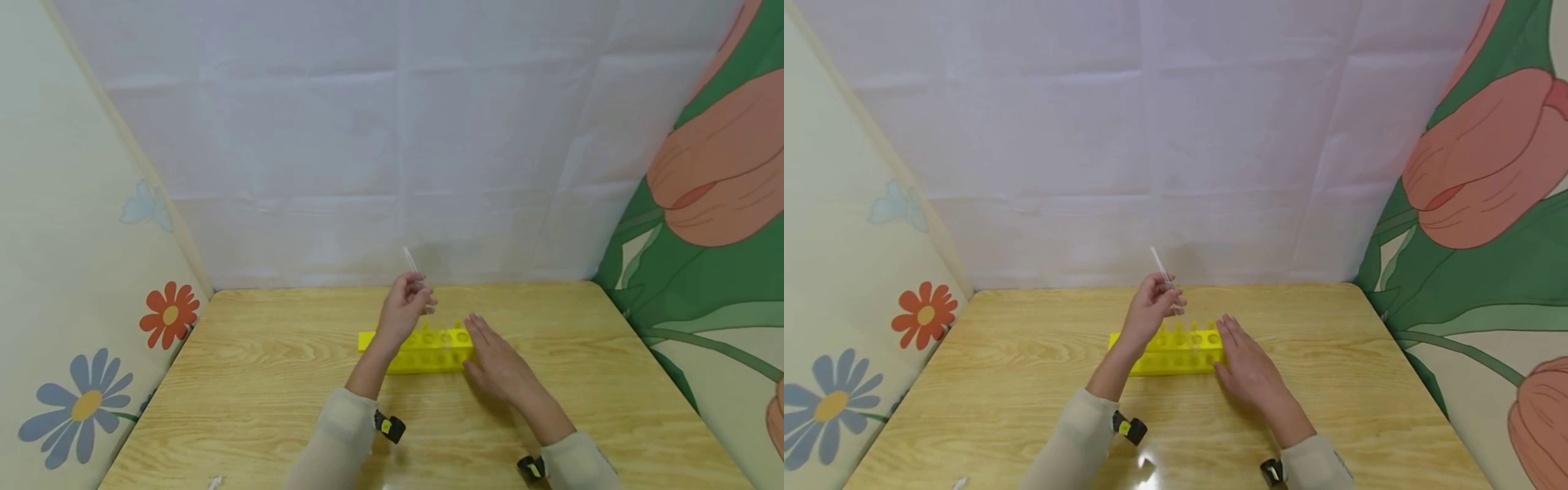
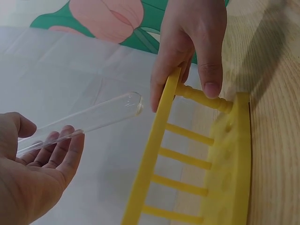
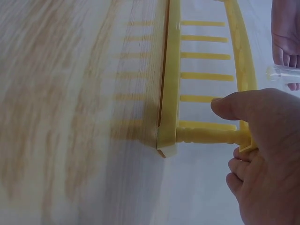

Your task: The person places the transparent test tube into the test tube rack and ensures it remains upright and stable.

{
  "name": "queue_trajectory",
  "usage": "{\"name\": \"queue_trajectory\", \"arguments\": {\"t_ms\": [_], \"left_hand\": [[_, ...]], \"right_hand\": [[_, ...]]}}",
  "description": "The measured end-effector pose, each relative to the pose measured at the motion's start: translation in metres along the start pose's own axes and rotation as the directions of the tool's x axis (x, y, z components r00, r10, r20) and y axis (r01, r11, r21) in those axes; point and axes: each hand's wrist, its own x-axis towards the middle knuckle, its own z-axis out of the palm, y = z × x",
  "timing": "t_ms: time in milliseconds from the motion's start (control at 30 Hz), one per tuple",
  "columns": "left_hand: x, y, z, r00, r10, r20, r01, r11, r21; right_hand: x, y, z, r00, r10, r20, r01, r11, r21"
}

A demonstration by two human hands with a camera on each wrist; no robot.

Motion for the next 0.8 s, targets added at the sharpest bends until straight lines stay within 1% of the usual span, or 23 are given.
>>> {"name": "queue_trajectory", "arguments": {"t_ms": [133, 433, 533, 800], "left_hand": [[0.002, 0.0, 0.003, 1.0, 0.005, 0.001, -0.005, 1.0, 0.012], [0.007, -0.004, 0.008, 1.0, 0.026, 0.014, -0.026, 0.999, 0.028], [0.009, -0.004, 0.009, 0.999, 0.032, 0.016, -0.032, 0.999, 0.037], [0.012, -0.005, 0.014, 1.0, 0.029, -0.008, -0.028, 0.999, 0.027]], "right_hand": [[0.0, 0.0, -0.001, 1.0, -0.004, 0.001, 0.004, 1.0, 0.009], [-0.001, 0.001, -0.002, 0.998, -0.053, -0.04, 0.054, 0.998, 0.018], [0.0, 0.001, -0.002, 0.998, -0.054, -0.039, 0.055, 0.998, 0.019], [0.0, 0.002, -0.001, 0.999, -0.047, -0.028, 0.047, 0.999, 0.007]]}}
